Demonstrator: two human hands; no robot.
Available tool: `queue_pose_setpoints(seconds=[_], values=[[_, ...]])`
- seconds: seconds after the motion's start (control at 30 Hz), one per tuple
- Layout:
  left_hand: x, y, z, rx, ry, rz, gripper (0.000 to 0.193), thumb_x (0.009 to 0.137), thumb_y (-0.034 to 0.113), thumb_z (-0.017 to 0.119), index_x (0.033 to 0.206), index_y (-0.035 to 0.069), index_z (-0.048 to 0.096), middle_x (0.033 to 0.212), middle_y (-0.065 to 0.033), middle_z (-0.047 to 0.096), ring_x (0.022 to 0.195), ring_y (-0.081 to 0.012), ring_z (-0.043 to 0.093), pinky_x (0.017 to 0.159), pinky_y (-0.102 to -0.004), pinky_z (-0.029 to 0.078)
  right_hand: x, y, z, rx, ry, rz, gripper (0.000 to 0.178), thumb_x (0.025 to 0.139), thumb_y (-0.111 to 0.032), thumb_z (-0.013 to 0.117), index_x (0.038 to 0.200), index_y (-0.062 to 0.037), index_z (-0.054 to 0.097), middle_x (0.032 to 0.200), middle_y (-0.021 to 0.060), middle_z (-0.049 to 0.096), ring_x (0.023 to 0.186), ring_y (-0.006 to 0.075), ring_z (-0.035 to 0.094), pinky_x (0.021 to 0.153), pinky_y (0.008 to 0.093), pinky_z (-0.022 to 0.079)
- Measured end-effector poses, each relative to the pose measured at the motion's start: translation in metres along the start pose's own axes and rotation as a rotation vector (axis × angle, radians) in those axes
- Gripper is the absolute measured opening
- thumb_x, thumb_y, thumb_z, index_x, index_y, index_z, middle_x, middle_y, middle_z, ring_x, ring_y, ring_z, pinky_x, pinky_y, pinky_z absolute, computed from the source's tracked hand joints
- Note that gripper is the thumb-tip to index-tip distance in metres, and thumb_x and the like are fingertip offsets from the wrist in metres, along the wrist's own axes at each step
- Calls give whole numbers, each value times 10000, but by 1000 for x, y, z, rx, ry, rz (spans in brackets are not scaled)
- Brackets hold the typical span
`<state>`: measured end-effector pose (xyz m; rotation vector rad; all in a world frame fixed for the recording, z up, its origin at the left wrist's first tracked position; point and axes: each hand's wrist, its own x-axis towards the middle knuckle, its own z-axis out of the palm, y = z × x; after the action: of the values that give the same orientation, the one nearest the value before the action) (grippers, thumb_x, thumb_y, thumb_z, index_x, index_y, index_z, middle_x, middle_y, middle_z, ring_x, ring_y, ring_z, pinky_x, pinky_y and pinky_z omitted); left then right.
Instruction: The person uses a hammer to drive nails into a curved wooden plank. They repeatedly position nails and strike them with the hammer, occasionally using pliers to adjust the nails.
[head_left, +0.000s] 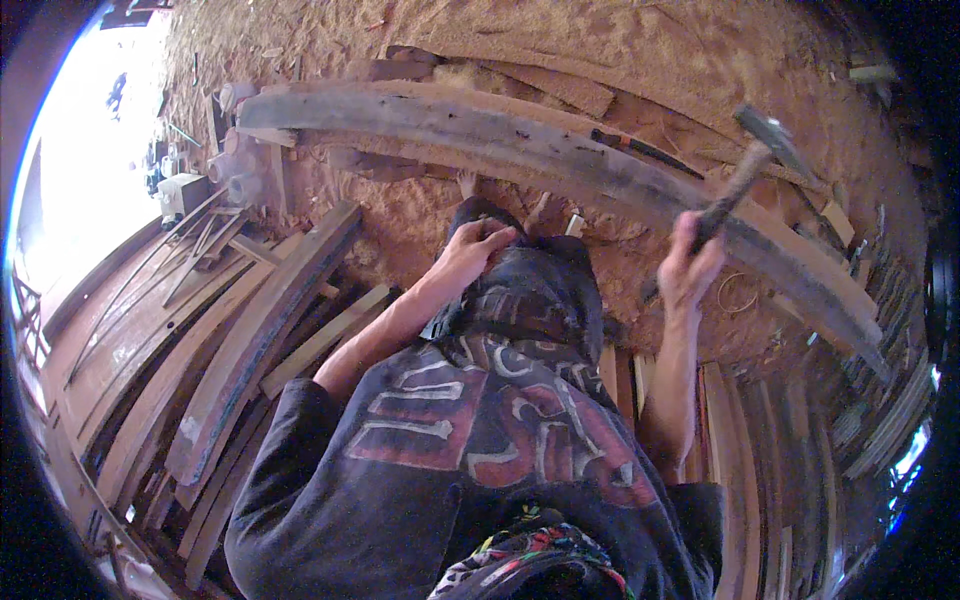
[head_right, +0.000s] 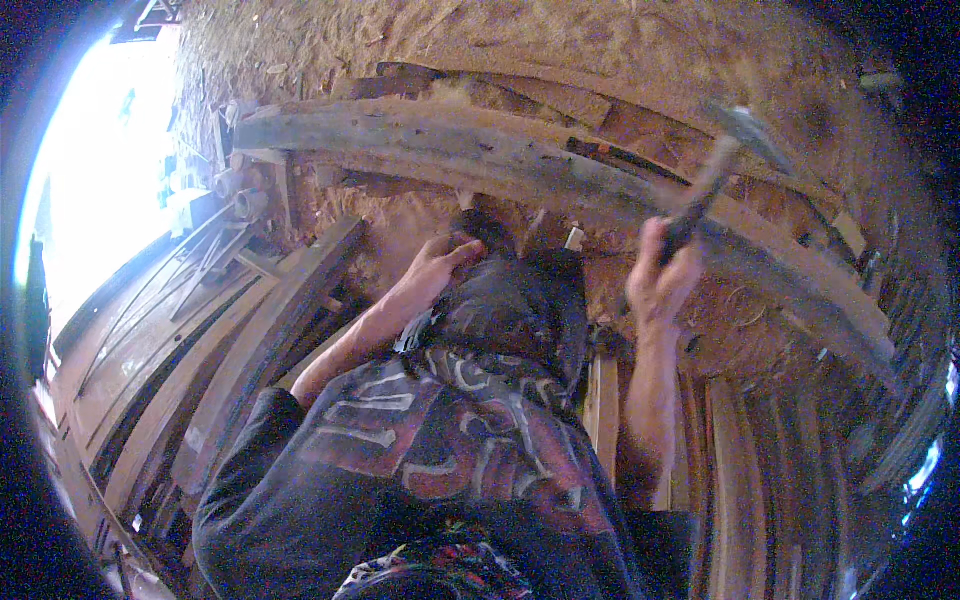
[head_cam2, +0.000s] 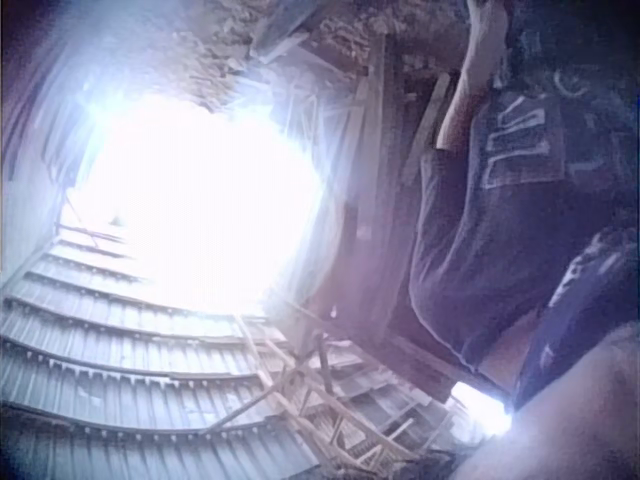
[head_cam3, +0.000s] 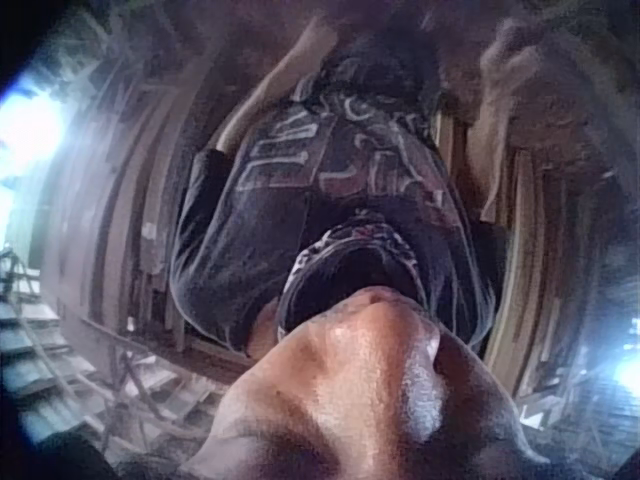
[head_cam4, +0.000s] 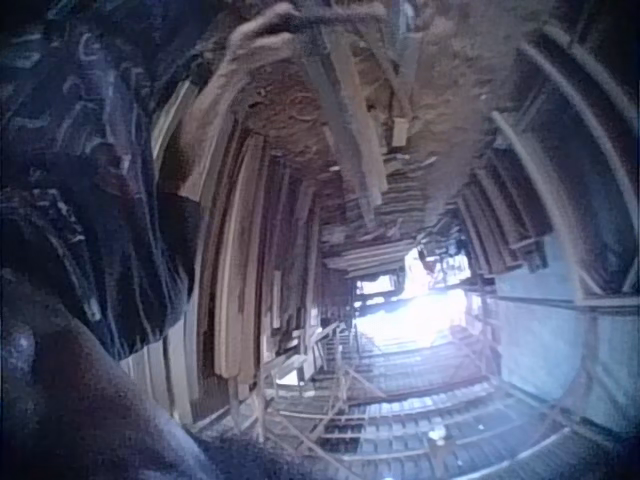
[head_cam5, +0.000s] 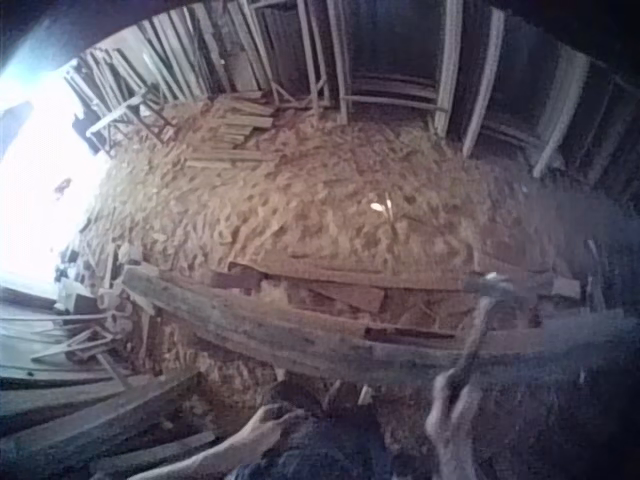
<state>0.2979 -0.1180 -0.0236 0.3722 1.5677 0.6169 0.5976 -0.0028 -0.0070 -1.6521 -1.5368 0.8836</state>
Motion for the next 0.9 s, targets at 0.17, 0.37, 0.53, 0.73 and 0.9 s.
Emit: queue_pose_setpoints(seconds=[0.17,0.37,0.53,0.73,0.9], values=[[-14,61,20,-143,98,494,356,881,305,752,1069,25,640,820,34,610,760,-64,555,661,-234,440,-23,-89,37,67,-584,-40,369,949,-351,611,1031,8,622,888,210,676,810,401,658,702,457,523],[-30,117,37,-403,244,652,193,959,220,652,891,66,560,656,8,530,576,-82,511,527,-238,401,-4,-121,67,159,-788,-417,362,946,-388,588,1076,-53,636,1033,197,671,927,408,650,802,508,520],[-25,123,-19,-94,519,732,212,975,209,630,862,64,525,655,15,500,563,-71,463,518,-245,378,147,-67,37,-167,-586,-145,292,922,-316,663,1083,-73,633,971,90,667,883,234,646,796,370,517],[-35,98,-59,20,487,628,263,1021,264,554,858,85,453,658,22,440,553,-71,398,524,-258,317,212,82,72,-575,-1120,-342,422,870,-386,709,1109,-57,595,1055,208,661,1028,393,629,871,482,504],[-47,84,-67,-223,541,607,282,1033,269,531,826,102,436,643,15,420,563,-86,385,535,-273,311,212,98,88,-664,-1118,-506,468,807,-371,772,1112,-73,578,1006,192,648,1009,396,622,848,507,500]])
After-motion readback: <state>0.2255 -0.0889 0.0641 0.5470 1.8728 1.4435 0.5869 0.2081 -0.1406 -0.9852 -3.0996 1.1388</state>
